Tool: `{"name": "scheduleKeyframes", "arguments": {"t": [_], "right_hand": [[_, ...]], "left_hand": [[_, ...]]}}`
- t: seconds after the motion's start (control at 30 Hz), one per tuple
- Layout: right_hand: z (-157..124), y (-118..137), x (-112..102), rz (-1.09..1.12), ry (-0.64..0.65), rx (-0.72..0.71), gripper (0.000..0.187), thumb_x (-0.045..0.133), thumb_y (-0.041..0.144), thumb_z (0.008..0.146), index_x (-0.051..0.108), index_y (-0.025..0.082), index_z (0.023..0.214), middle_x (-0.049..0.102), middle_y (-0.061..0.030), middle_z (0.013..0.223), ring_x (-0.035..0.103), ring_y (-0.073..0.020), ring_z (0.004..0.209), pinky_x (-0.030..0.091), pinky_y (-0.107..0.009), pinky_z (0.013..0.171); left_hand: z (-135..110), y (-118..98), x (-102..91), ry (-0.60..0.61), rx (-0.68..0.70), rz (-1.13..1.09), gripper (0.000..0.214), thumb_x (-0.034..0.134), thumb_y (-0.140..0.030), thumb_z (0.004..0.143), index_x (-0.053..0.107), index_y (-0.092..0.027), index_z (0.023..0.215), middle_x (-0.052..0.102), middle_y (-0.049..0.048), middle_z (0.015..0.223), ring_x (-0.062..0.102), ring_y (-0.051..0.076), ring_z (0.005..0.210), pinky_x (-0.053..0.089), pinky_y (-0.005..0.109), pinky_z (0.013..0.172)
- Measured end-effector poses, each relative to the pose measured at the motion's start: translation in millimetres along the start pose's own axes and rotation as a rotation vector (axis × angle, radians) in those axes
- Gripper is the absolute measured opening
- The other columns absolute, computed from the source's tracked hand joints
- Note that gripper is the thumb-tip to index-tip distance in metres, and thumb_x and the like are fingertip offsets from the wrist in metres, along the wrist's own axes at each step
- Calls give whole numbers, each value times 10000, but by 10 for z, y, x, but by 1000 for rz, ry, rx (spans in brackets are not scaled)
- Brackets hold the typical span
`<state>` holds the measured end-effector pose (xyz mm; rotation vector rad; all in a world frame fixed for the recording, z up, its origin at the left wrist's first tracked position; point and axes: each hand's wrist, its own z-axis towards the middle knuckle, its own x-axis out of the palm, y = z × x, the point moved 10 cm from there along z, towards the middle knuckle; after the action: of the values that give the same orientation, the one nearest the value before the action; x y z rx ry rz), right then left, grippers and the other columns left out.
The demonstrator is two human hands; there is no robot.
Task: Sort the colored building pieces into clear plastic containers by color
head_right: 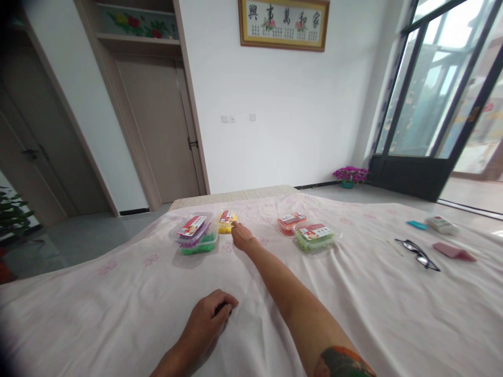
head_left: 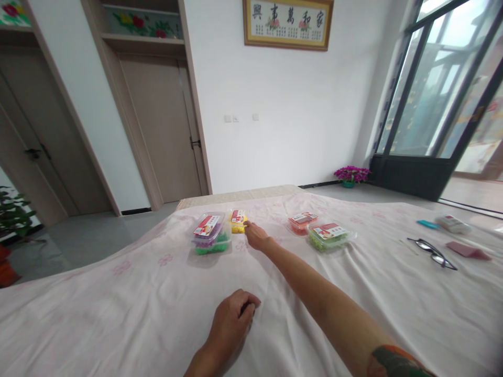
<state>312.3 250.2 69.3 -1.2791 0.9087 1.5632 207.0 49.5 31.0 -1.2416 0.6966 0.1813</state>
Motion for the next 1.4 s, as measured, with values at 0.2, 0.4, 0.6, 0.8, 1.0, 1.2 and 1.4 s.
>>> {"name": "scheduleKeyframes", "arguments": {"t": [0.2, 0.4, 0.6, 0.8, 1.0, 1.2, 1.4], "right_hand": [[-396, -232, -190, -82, -41, 85, 356, 443, 4, 855, 734, 59, 1052, 627, -230, 1227, 563, -303, 1128, 481, -389, 926], [-768, 29, -388, -166, -95, 72, 240, 524, 148, 871, 749, 129, 950, 670, -208, 1075, 497, -372, 1143, 369, -537, 991], [-791, 49, -394, -148, -115, -29, 323, 489, 80, 895, 622, 154, 1179, 632, -137, 1169, 541, -261, 1057, 431, -378, 906], [-593, -105, -311, -251, -82, -14, 268, 492, 53, 915, 672, 123, 1101, 601, -176, 1202, 532, -273, 1111, 435, -372, 909], [-466, -271, -328, -232, -67, 108, 285, 534, 21, 865, 698, 76, 1091, 605, -221, 1198, 549, -307, 1111, 450, -396, 884], [-437, -80, -489, -138, -129, 105, 445, 641, 181, 883, 575, 147, 1321, 595, -171, 1255, 556, -283, 1122, 444, -407, 924], [-472, 780, -872, 304, -405, -267, 559, 655, 267, 900, 467, 185, 1419, 551, -127, 1368, 516, -240, 1210, 422, -394, 1013]], "left_hand": [[-1, -103, -17, 11, 56, 18, 249, 498, -222, 877, 745, -228, 911, 739, 35, 949, 670, 190, 923, 458, 270, 854], [4, -97, -10, 16, 54, 24, 249, 498, -206, 877, 741, -232, 924, 743, 27, 961, 677, 188, 928, 460, 265, 856], [6, -91, 8, 25, 74, 43, 255, 488, -198, 874, 738, -225, 915, 740, 31, 961, 674, 188, 938, 460, 266, 862], [0, -114, 4, 33, 73, 48, 261, 479, -213, 881, 735, -231, 926, 738, 31, 972, 671, 190, 942, 459, 270, 869], [-9, -109, -9, 29, 62, 33, 261, 484, -229, 878, 741, -232, 923, 737, 30, 958, 668, 191, 927, 460, 271, 849], [5, -64, -8, 7, 32, 15, 256, 495, -217, 855, 742, -228, 922, 737, 18, 936, 662, 182, 889, 454, 271, 820], [3, -34, -3, -6, 44, 24, 241, 494, -203, 849, 730, -231, 894, 715, 4, 885, 644, 169, 845, 433, 264, 788]]}}
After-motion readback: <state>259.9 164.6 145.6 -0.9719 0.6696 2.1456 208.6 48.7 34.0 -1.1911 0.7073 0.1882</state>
